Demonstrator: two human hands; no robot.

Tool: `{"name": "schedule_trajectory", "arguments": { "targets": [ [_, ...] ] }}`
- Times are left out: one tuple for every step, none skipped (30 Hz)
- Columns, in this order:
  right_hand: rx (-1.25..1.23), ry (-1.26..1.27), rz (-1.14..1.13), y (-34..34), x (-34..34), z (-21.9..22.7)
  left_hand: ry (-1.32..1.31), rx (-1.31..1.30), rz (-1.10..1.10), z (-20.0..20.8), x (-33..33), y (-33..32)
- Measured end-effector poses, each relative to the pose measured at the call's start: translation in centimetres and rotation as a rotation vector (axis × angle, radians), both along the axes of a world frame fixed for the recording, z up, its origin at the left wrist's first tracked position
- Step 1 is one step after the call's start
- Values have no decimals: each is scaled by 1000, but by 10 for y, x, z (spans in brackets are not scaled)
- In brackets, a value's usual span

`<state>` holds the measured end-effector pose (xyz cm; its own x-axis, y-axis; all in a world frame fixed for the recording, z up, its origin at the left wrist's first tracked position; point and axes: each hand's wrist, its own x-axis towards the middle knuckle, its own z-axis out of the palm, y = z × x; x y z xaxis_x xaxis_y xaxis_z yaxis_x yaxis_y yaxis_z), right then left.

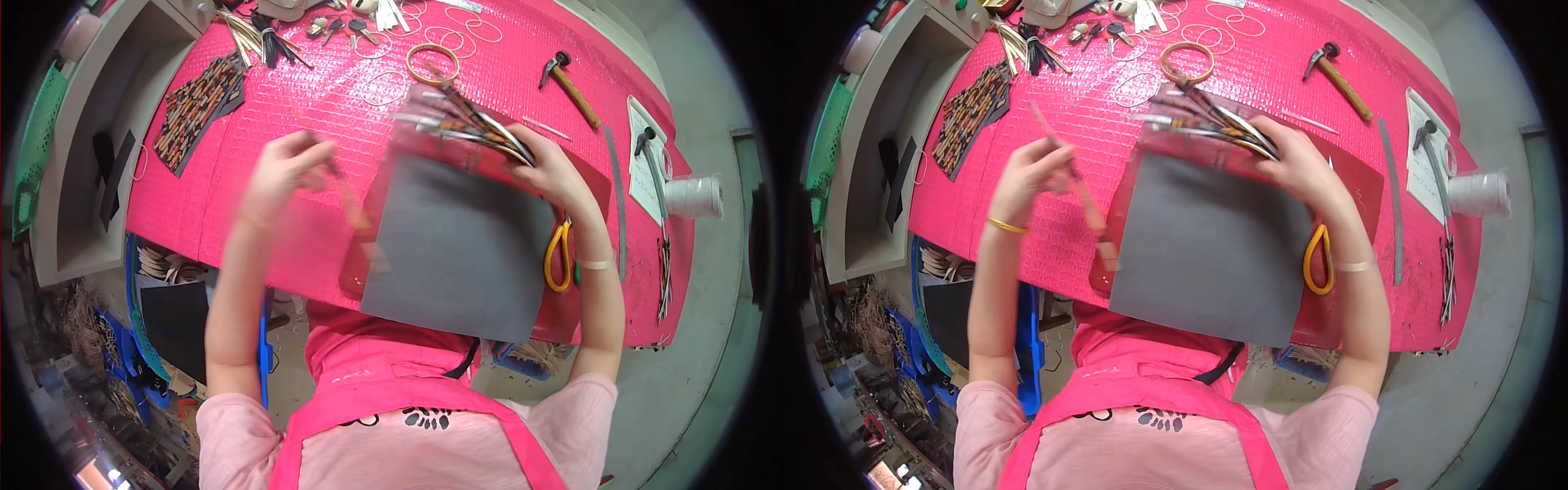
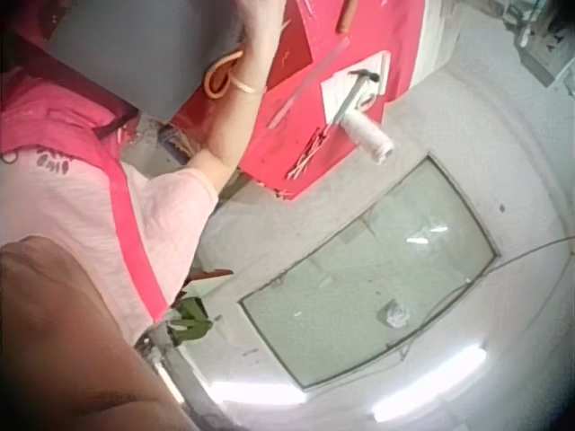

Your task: Constructing a shoe upper by layering patterned fabric strips onto a base material.

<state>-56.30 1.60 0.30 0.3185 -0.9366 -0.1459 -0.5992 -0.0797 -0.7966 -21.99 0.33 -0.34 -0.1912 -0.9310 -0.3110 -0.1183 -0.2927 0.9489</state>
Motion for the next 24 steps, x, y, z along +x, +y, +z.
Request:
{"name": "schedule_trajectory", "arguments": {
  "targets": [
    [-137, 197, 103, -12, -2, -7, -110, 22, -64, -12, 32, -7],
    [-2, 274, 135, -23, -4, -13, -258, 4, -74, -21, 58, -11],
    [1, 271, 136, -23, -2, -14, -407, -14, -74, -28, 75, -11],
    [-149, 340, 131, -19, -2, -14, -404, -11, -81, -35, 77, -9],
    [-297, 406, 133, -14, 0, -12, -780, -207, 26, -41, 79, -3],
    [-321, 415, 89, -2, -3, 1, -1148, -410, 133, -45, 81, 3],
    [-427, 448, -10, 11, -9, 2, -1159, -395, 140, -43, 79, 14],
    [-344, 471, -113, 30, -15, 15, -1213, -599, 137, -37, 64, 23],
    [-296, 400, -230, 54, -28, 13, -1260, -808, 132, -33, 46, 31],
    [-277, 483, -245, 82, -48, 7, -1100, -824, -27, -23, 27, 42],
    [-61, 528, -368, 107, -52, 4, -926, -832, -183, -17, 4, 53],
    [153, 565, -481, 128, -53, 1, -824, -832, -340, -11, -19, 63],
    [-100, 574, -465, 147, -51, -14, -753, -858, -530, -16, -39, 69],
    [-43, 493, -552, 154, -56, -17, -702, -881, -670, -23, -54, 77],
    [16, 412, -645, 159, -62, -18, -650, -873, -795, -37, -66, 86],
    [-29, 381, -642, 160, -64, -18, -665, -861, -835, -43, -75, 98],
    [-75, 351, -646, 162, -67, -20, -674, -862, -822, -50, -81, 109],
    [-63, 336, -663, 166, -89, -28, -668, -863, -825, -52, -84, 117],
    [31, 280, -715, 163, -97, -23, -670, -863, -825, -54, -86, 125],
    [18, 387, -706, 162, -101, -21, -666, -855, -812, -55, -88, 132],
    [4, 492, -694, 160, -102, -19, -688, -830, -805, -55, -88, 140],
    [-155, 589, -613, 154, -104, -13, -704, -833, -783, -55, -92, 146],
    [-205, 441, -627, 135, -81, -3, -727, -828, -764, -56, -96, 153],
    [-251, 297, -644, 107, -41, 13, -733, -821, -760, -57, -98, 154]
  ]
}}
